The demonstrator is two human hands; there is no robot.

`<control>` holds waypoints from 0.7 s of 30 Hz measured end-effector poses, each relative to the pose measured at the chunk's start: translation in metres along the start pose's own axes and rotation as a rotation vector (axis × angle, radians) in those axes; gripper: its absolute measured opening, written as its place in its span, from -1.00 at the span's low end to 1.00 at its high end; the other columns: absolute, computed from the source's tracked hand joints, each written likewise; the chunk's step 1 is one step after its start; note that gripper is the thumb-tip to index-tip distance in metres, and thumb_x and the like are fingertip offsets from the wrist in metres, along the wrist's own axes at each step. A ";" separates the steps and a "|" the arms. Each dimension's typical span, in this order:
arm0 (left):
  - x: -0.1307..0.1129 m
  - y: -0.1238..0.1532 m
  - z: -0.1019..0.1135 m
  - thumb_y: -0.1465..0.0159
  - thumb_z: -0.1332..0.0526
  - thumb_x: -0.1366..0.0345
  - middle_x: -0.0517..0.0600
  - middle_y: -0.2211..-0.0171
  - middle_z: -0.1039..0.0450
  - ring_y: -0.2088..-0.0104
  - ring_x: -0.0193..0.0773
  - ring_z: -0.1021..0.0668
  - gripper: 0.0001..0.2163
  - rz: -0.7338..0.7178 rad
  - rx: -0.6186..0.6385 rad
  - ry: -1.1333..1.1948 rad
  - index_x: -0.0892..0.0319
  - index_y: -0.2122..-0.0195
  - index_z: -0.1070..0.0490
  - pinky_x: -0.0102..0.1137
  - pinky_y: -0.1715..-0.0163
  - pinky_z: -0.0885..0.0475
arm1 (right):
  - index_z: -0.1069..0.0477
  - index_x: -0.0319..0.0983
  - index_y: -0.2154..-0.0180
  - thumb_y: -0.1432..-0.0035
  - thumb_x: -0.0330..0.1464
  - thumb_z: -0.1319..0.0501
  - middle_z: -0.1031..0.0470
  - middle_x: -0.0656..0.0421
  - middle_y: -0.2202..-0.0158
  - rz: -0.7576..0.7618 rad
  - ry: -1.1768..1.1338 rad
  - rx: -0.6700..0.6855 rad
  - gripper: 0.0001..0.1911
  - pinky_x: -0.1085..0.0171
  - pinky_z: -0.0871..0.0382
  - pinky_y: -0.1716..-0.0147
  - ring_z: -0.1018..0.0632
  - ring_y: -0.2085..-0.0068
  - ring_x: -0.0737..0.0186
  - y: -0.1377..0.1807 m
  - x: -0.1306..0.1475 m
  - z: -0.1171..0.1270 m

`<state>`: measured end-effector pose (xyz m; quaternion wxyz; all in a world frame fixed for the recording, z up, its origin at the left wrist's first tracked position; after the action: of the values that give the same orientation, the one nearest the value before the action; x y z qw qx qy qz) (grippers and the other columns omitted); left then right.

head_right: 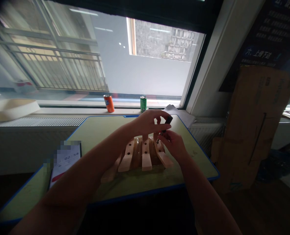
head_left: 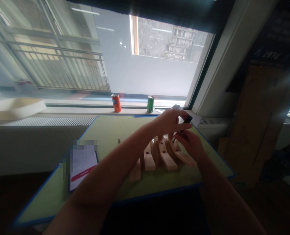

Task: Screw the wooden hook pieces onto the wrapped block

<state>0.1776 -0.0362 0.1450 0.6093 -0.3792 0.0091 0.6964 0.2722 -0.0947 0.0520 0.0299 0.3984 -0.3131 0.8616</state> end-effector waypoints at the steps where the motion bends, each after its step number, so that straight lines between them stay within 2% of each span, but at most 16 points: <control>1: 0.000 0.000 -0.001 -0.18 -0.17 0.14 0.00 0.35 -0.48 0.53 -0.44 -0.48 -0.68 -0.012 0.011 0.012 0.22 0.13 -0.42 -0.49 0.49 -0.39 | -0.46 -0.22 0.36 -0.04 -0.20 -0.22 -0.52 0.20 0.47 -0.006 -0.010 0.005 -0.78 0.34 -0.31 0.46 -0.49 0.45 0.29 0.000 0.000 0.000; 4: 0.002 -0.003 -0.004 -0.22 -0.12 0.19 -0.01 0.35 -0.49 0.45 -0.41 -0.50 -0.72 -0.073 0.006 0.030 0.21 0.12 -0.42 -0.48 0.44 -0.39 | -0.47 -0.21 0.30 -0.07 -0.22 -0.20 -0.54 0.20 0.43 -0.005 -0.051 0.024 -0.78 0.33 -0.33 0.41 -0.52 0.41 0.27 0.002 0.001 -0.001; 7: 0.004 -0.005 -0.005 -0.18 -0.17 0.23 -0.01 0.34 -0.49 0.42 -0.40 -0.50 -0.74 -0.102 -0.012 0.019 0.22 0.15 -0.42 -0.47 0.41 -0.38 | -0.46 -0.22 0.27 -0.07 -0.22 -0.20 -0.54 0.17 0.40 -0.003 -0.098 0.035 -0.77 0.32 -0.35 0.39 -0.52 0.38 0.26 0.003 -0.001 -0.003; 14: 0.005 -0.004 -0.003 -0.08 -0.27 0.20 -0.04 0.39 -0.46 0.48 -0.43 -0.46 -0.75 0.007 -0.026 0.002 0.24 0.26 -0.39 -0.48 0.45 -0.35 | -0.45 -0.24 0.31 -0.03 -0.21 -0.25 -0.54 0.15 0.39 -0.035 -0.148 0.057 -0.76 0.29 -0.37 0.39 -0.52 0.38 0.25 0.002 -0.003 -0.005; 18: 0.004 -0.003 -0.003 -0.06 -0.28 0.12 -0.01 0.32 -0.45 0.44 -0.40 -0.47 -0.66 -0.011 -0.026 0.028 0.24 0.22 -0.39 -0.47 0.45 -0.35 | -0.49 -0.23 0.31 -0.03 -0.21 -0.23 -0.56 0.14 0.34 -0.035 -0.161 0.069 -0.76 0.26 -0.40 0.32 -0.55 0.32 0.20 0.002 -0.001 -0.004; 21: 0.002 -0.003 -0.005 -0.14 -0.21 0.14 0.00 0.29 -0.47 0.42 -0.40 -0.47 -0.68 -0.063 0.008 0.057 0.22 0.15 -0.41 -0.47 0.43 -0.37 | -0.50 -0.21 0.29 -0.06 -0.22 -0.19 -0.57 0.15 0.31 -0.028 -0.143 0.061 -0.76 0.23 -0.40 0.26 -0.55 0.27 0.18 0.002 -0.001 -0.003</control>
<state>0.1824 -0.0356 0.1416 0.6320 -0.3965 0.0172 0.6656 0.2702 -0.0943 0.0486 0.0073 0.4638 -0.2826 0.8396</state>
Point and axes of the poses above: each hand's wrist, its own y-axis away from the middle knuckle, its own z-axis out of the back of the hand, x = y × z, the point moved 7 cm from there along -y, towards the middle knuckle
